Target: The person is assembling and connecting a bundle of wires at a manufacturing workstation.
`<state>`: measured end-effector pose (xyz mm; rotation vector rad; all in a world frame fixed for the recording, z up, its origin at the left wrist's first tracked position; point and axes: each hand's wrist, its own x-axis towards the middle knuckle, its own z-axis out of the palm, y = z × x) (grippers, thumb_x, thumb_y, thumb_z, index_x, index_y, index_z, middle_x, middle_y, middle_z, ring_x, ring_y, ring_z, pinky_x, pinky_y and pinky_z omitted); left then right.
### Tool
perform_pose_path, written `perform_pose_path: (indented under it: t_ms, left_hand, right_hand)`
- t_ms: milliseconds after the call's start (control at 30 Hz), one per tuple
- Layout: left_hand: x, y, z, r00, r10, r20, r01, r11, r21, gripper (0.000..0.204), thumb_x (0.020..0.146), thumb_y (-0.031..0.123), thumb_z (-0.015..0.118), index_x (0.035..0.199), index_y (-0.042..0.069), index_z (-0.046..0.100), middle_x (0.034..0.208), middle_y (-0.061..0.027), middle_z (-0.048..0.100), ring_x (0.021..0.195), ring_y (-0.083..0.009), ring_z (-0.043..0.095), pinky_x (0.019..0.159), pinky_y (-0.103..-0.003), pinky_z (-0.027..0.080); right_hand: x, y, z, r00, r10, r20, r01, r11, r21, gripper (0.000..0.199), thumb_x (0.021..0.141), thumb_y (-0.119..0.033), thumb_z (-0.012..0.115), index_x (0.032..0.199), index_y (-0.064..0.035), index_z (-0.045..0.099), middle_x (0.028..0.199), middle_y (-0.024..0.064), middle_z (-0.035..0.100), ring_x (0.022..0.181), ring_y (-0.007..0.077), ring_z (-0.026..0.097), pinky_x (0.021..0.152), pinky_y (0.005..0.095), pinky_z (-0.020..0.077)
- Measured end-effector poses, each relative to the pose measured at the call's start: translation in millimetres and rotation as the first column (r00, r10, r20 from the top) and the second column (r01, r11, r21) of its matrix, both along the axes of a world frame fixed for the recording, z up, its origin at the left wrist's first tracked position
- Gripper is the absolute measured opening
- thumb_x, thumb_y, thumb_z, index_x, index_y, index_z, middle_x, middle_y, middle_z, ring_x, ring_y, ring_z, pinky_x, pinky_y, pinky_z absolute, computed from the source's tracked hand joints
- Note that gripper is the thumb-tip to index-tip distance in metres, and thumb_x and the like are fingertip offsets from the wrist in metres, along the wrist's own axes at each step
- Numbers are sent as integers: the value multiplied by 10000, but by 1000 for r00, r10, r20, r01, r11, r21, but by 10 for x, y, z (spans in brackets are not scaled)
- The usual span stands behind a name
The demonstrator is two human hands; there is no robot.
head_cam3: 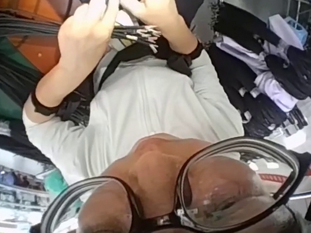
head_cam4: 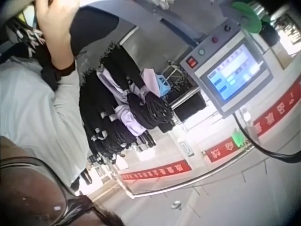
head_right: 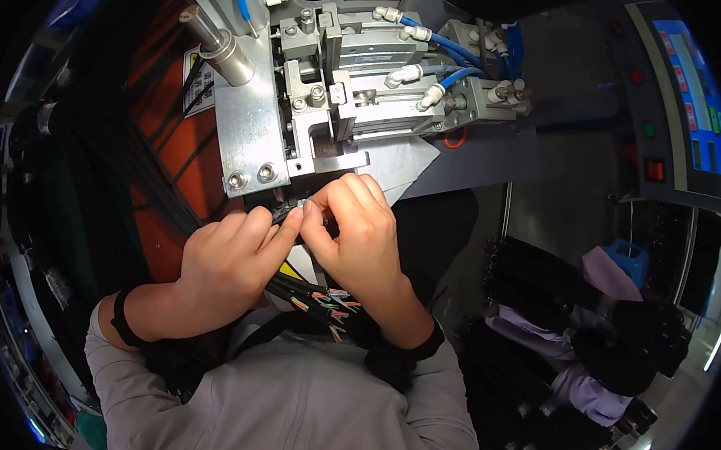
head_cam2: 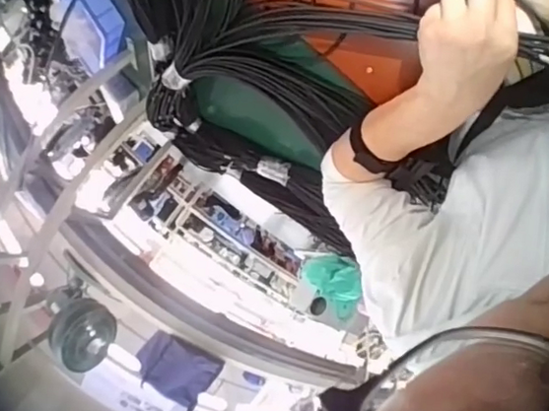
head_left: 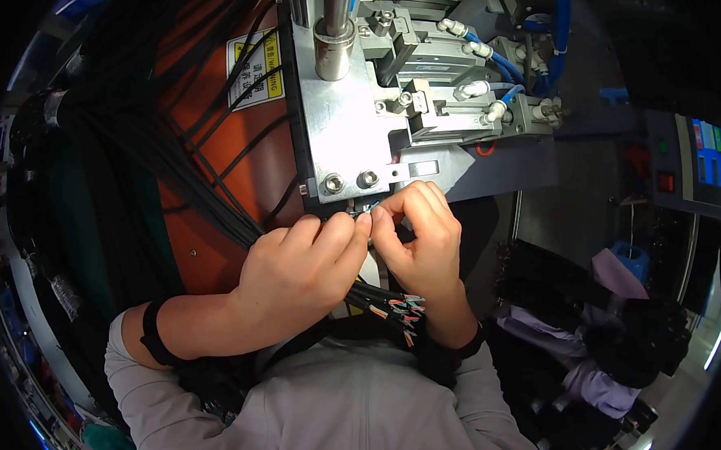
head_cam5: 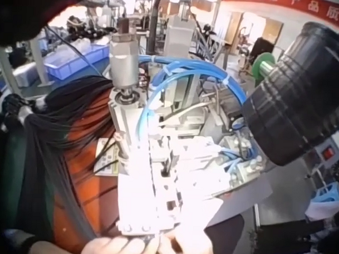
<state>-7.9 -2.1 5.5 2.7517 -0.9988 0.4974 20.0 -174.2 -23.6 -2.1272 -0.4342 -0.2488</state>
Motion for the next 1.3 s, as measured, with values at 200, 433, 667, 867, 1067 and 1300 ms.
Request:
perform_pose_path:
  t_ms: [200,433,667,867,1067,1300]
  left_hand:
    - [0,-24,29,999,27,-30,-27,1000,15,240,749,102,621,977,33,661,736,11,456,592,-89,443,443,-217,320]
    - [73,6,-33,1000,-9,2,9,994,-109,205,743,92,628,937,31,659,725,5,460,577,-93,473,468,-225,358]
    - [19,37,40,999,26,-39,-30,995,-100,209,734,86,630,932,25,658,721,-1,465,578,-99,498,502,-229,386]
    - [-36,91,57,991,91,-96,-92,996,-5,206,733,90,635,933,47,665,710,-4,452,564,-106,491,502,-241,386]
    - [93,123,179,968,-107,-226,77,988,-137,225,760,116,700,965,27,678,783,-35,564,609,-143,561,517,-251,420]
    - [90,89,236,983,-124,134,170,890,-423,237,798,111,693,1001,-10,679,825,-94,631,640,-180,603,488,-258,425]
  right_hand:
    - [21,-13,-94,997,25,66,-29,998,63,100,751,21,646,719,-9,556,653,68,536,590,188,489,570,296,404]
    - [-86,-35,-237,830,98,-549,190,875,444,68,821,-21,625,792,-5,565,687,-2,544,651,70,471,603,236,391]
    - [-44,43,-149,969,-52,-241,118,957,266,97,824,-37,659,799,18,583,708,31,557,666,90,509,623,243,423]
    - [-1,-297,-140,930,350,-116,-223,785,577,129,763,-9,739,826,9,627,768,85,633,730,159,580,647,263,453]
    - [0,-434,12,847,508,156,-514,708,485,209,670,-3,814,815,14,664,818,128,677,735,249,626,641,311,486]
    - [-54,-316,21,973,228,-32,-179,834,522,198,663,39,800,794,21,653,787,125,664,729,237,622,649,307,489]
